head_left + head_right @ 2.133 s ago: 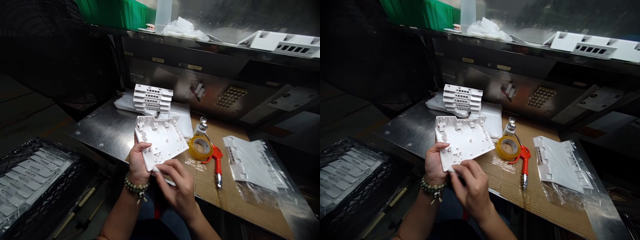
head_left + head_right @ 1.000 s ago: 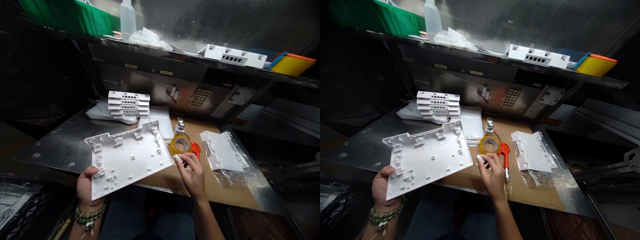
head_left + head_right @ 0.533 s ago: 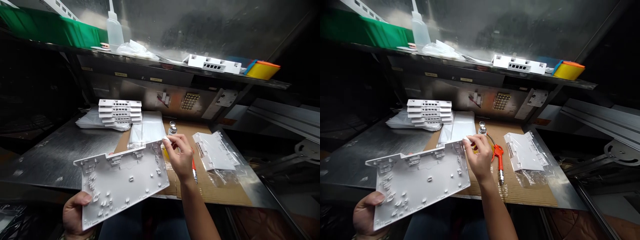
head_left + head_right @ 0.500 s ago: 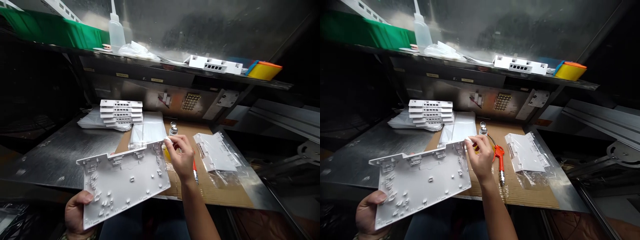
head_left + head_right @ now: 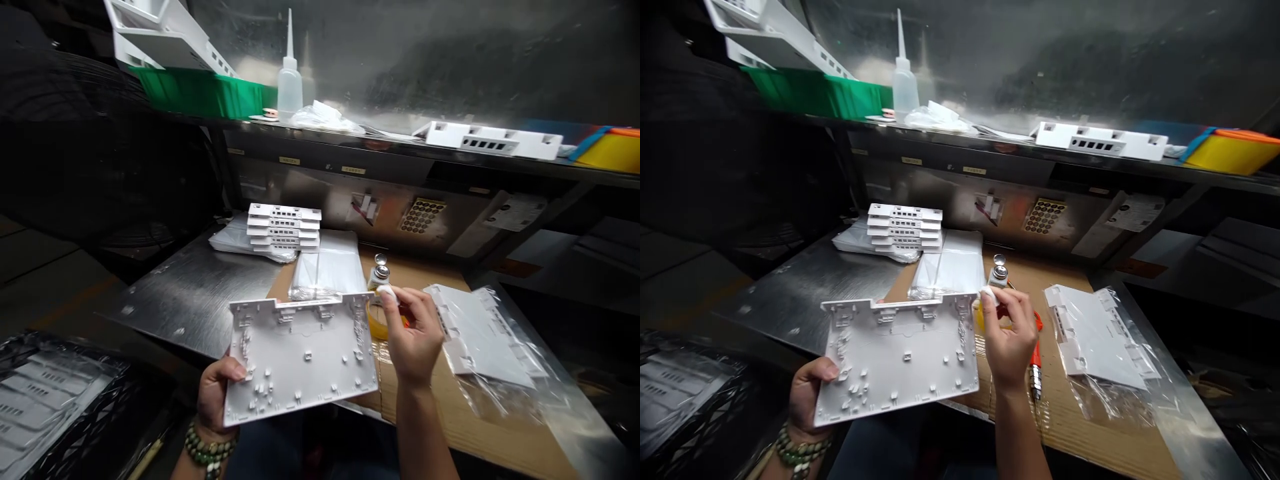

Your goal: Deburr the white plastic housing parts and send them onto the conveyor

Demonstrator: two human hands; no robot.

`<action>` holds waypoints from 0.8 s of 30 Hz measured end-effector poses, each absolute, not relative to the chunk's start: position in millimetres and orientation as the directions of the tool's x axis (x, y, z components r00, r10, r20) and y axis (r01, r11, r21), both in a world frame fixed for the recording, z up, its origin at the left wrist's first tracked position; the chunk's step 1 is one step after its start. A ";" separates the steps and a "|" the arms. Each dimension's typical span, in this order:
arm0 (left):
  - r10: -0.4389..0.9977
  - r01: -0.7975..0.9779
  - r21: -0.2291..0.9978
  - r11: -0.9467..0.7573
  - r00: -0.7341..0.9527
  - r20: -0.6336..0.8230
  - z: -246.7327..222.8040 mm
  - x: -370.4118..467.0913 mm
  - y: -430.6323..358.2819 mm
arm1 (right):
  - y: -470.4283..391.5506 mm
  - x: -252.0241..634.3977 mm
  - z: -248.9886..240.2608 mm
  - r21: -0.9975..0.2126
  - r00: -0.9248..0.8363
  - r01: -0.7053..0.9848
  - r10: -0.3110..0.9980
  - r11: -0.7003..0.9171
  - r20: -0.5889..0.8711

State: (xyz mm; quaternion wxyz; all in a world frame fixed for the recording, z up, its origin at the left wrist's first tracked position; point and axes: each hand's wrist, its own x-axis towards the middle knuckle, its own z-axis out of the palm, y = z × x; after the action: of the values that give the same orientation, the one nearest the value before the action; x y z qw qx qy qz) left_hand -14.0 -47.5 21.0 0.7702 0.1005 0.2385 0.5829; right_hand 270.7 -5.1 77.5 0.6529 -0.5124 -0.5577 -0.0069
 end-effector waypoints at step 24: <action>0.996 -0.651 0.754 0.088 0.060 -0.064 73.0 89.8 -66.0 | -40.8 203.4 101.9 -0.694 0.264 0.362 0.646 0.622 0.717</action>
State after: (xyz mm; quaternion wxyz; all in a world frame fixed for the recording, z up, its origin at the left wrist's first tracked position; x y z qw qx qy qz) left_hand 89.8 -66.0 73.0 0.6711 0.2819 0.3058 0.6137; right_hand 203.4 -40.8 101.9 0.6739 -0.4216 -0.5975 0.1052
